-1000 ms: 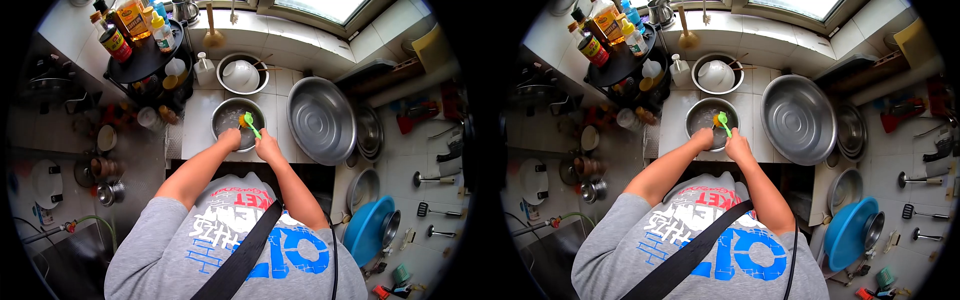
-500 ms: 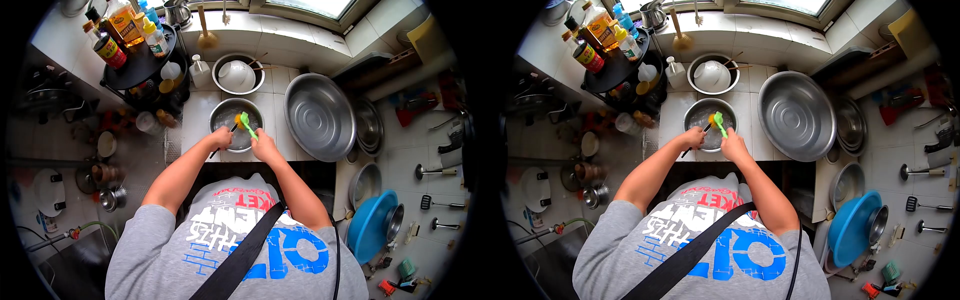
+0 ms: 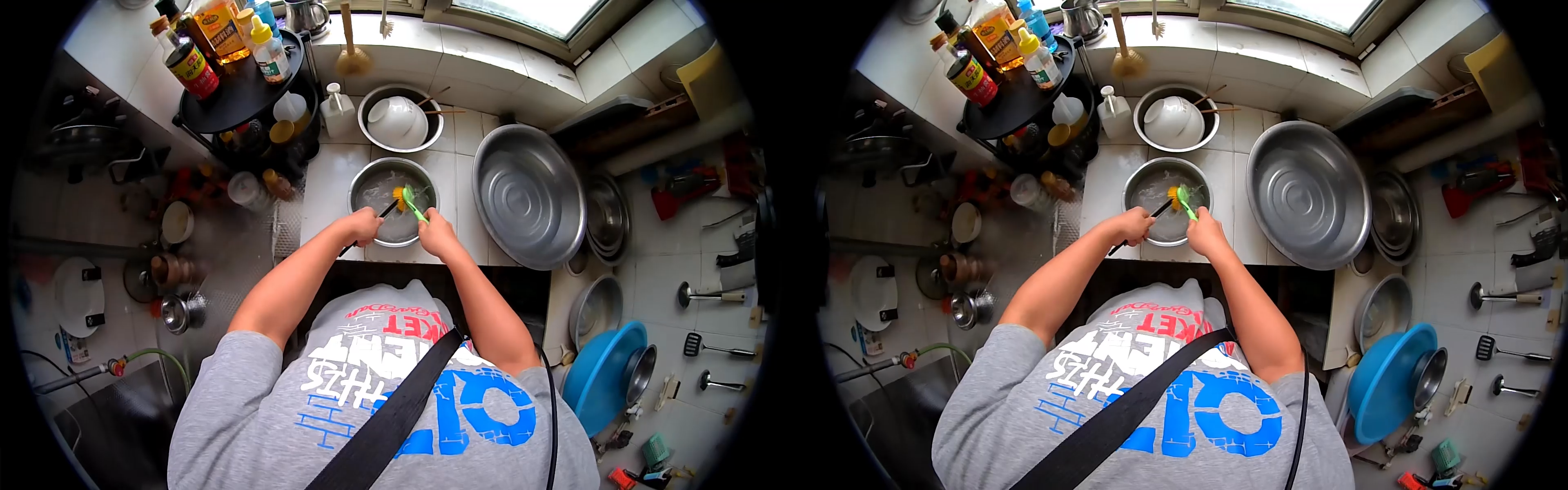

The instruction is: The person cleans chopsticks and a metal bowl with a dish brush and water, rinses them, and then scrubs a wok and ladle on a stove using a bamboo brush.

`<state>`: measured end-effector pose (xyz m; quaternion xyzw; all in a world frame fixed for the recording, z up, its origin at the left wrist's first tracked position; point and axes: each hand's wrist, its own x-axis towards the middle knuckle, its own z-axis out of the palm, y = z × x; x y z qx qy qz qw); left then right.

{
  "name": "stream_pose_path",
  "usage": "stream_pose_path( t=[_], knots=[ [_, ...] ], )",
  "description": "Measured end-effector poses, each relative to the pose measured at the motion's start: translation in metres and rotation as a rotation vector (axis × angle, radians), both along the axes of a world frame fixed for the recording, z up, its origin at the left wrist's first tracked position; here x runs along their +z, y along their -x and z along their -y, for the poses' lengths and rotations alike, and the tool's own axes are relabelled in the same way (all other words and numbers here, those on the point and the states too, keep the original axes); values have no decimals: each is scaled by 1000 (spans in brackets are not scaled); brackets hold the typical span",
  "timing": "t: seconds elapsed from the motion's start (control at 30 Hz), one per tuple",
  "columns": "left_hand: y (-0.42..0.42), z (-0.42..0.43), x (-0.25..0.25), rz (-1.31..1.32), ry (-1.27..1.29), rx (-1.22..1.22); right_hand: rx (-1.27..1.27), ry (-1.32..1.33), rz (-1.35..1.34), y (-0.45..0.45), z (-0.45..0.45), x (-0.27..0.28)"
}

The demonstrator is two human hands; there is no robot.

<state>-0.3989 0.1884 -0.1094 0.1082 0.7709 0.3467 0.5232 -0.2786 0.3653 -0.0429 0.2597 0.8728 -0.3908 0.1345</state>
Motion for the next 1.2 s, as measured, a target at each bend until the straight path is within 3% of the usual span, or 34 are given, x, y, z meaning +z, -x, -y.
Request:
stream_pose_path(
  t=[0.1,0.2,0.23,0.3,0.4,0.43,0.57,0.63,0.73,0.87,1.0,1.1,1.2],
  knots=[
    [-7,-10,38,-252,143,-168,129,-41,-46,-9,19,25],
    [-9,-11,37,-322,145,-97,116,-40,-23,-2,5,11],
    [-10,-13,39,-337,164,-149,13,-15,41,4,1,8],
    [-8,-15,44,-370,202,-244,46,-49,33,1,6,8],
    [-12,-12,31,-664,185,-470,161,-65,-14,-7,16,28],
    [-14,-12,37,-589,189,-461,167,-62,-22,-7,13,27],
    [-29,-5,14,-835,160,-375,88,-116,-91,-3,4,7],
    [-32,-4,28,-892,155,-384,145,-157,-156,-7,11,17],
    [-29,-6,19,-901,149,-428,204,-140,-149,-10,16,40],
    [-33,-14,27,-880,158,-302,29,-109,-111,3,-5,0],
    [-32,-14,32,-854,160,-203,203,-75,-62,-3,16,44],
    [-31,-10,30,-801,121,-198,6,-95,-19,12,1,11],
    [-20,-8,25,-721,146,-218,107,-146,-60,5,12,13]
  ],
)
